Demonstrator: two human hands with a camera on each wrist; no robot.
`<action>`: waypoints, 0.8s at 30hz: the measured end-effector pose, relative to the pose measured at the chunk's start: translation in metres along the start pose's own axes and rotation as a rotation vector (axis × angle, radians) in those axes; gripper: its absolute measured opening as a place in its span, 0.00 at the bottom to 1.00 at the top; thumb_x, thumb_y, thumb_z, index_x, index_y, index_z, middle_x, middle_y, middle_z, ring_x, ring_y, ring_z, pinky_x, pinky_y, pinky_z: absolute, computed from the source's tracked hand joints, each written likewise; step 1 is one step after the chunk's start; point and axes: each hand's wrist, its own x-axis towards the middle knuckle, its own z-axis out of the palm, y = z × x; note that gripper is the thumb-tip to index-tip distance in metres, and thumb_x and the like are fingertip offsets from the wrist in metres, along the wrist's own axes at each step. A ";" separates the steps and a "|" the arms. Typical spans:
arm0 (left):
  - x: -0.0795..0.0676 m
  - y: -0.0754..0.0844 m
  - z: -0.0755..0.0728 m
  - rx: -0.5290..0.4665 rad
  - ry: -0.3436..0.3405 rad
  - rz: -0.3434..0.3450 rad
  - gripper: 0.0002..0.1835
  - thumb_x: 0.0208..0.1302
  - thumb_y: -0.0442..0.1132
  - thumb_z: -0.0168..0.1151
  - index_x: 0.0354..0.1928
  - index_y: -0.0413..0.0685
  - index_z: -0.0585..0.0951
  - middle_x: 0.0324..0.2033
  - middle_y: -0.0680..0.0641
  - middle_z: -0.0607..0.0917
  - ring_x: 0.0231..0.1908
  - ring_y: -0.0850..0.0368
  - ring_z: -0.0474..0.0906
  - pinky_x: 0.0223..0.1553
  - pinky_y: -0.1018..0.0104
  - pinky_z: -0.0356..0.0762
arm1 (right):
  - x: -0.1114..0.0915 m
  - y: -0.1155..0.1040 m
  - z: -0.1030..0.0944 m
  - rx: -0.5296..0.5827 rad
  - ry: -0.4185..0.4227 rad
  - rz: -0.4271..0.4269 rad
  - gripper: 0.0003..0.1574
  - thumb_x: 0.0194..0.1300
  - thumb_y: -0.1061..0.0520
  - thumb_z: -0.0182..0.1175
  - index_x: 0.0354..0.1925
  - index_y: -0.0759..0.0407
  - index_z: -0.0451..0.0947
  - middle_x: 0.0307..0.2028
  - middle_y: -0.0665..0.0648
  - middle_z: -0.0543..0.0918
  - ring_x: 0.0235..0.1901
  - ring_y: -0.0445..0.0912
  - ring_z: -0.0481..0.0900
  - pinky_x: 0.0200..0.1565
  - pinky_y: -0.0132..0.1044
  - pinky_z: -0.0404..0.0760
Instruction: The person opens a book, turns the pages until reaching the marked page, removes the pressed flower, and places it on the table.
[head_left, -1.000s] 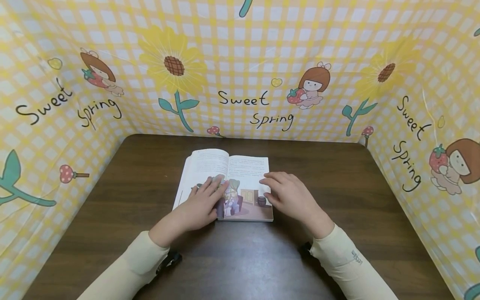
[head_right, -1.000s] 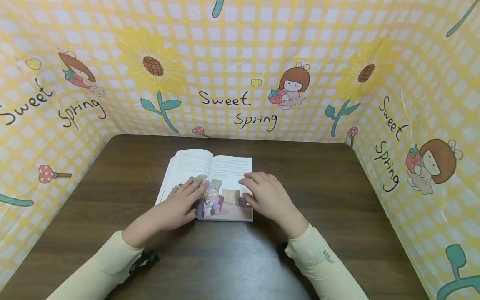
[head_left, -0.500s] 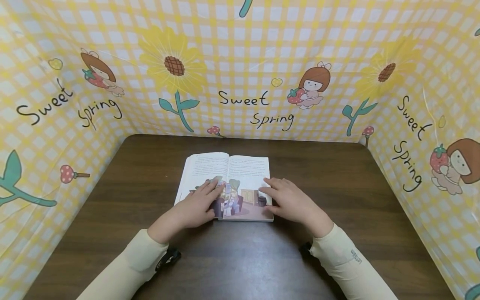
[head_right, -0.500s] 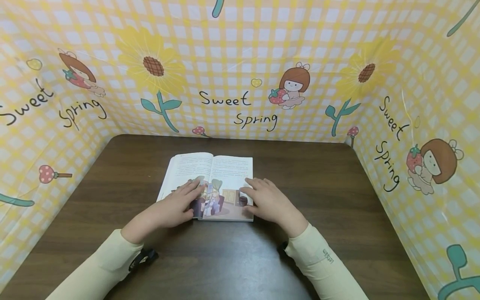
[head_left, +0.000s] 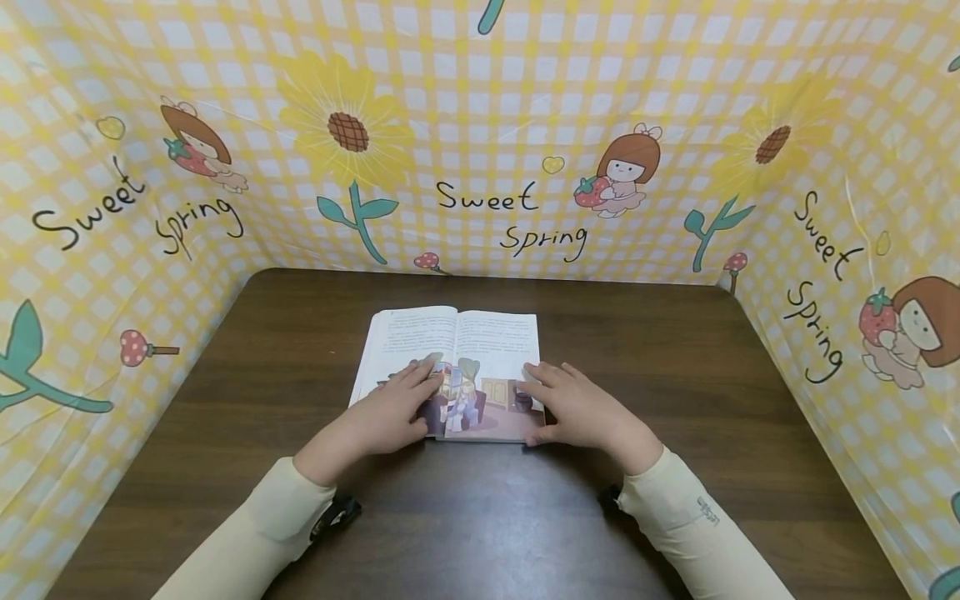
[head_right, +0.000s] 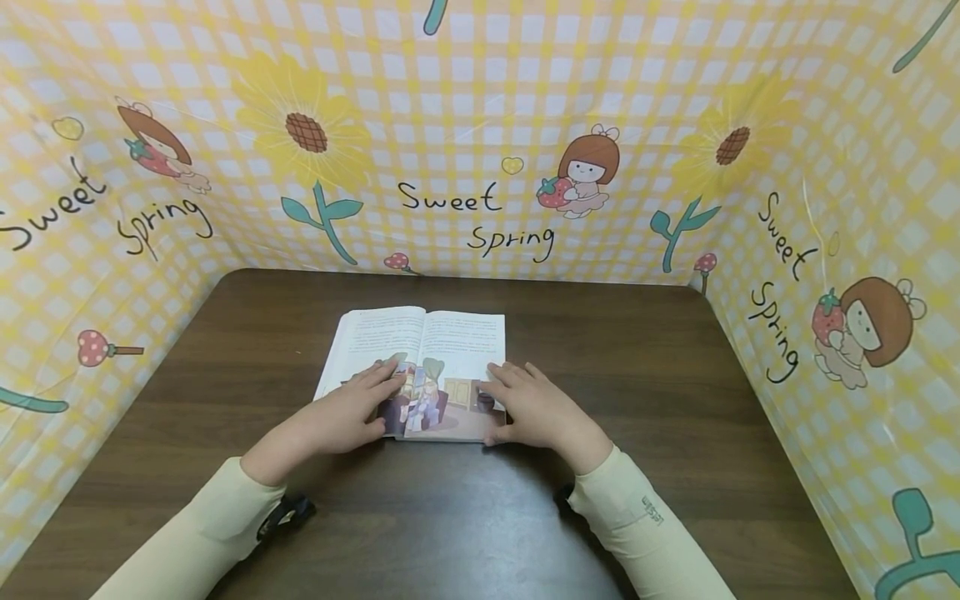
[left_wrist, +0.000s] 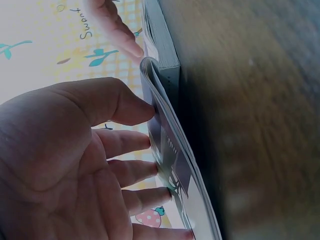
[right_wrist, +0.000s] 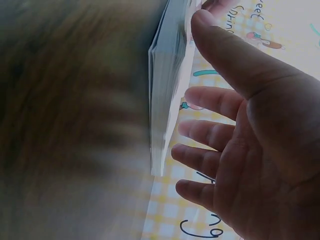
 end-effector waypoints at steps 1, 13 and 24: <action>0.000 0.000 0.000 0.001 0.000 0.001 0.40 0.64 0.39 0.61 0.79 0.45 0.62 0.81 0.40 0.51 0.79 0.34 0.49 0.70 0.31 0.60 | 0.000 0.000 0.000 -0.003 -0.008 0.003 0.54 0.59 0.31 0.70 0.75 0.53 0.68 0.77 0.63 0.63 0.77 0.58 0.59 0.75 0.62 0.53; 0.001 -0.001 -0.001 0.004 0.000 -0.003 0.38 0.66 0.40 0.60 0.78 0.45 0.63 0.80 0.39 0.53 0.78 0.34 0.51 0.71 0.35 0.60 | -0.001 0.000 0.000 -0.010 -0.048 -0.008 0.52 0.61 0.32 0.69 0.73 0.56 0.70 0.76 0.65 0.65 0.77 0.59 0.59 0.75 0.63 0.52; 0.000 0.004 0.000 0.022 0.071 -0.007 0.33 0.67 0.38 0.58 0.75 0.43 0.69 0.78 0.36 0.59 0.76 0.32 0.56 0.70 0.36 0.62 | -0.002 -0.004 -0.008 -0.092 0.033 -0.246 0.13 0.69 0.54 0.67 0.50 0.52 0.88 0.56 0.55 0.87 0.60 0.49 0.81 0.65 0.61 0.73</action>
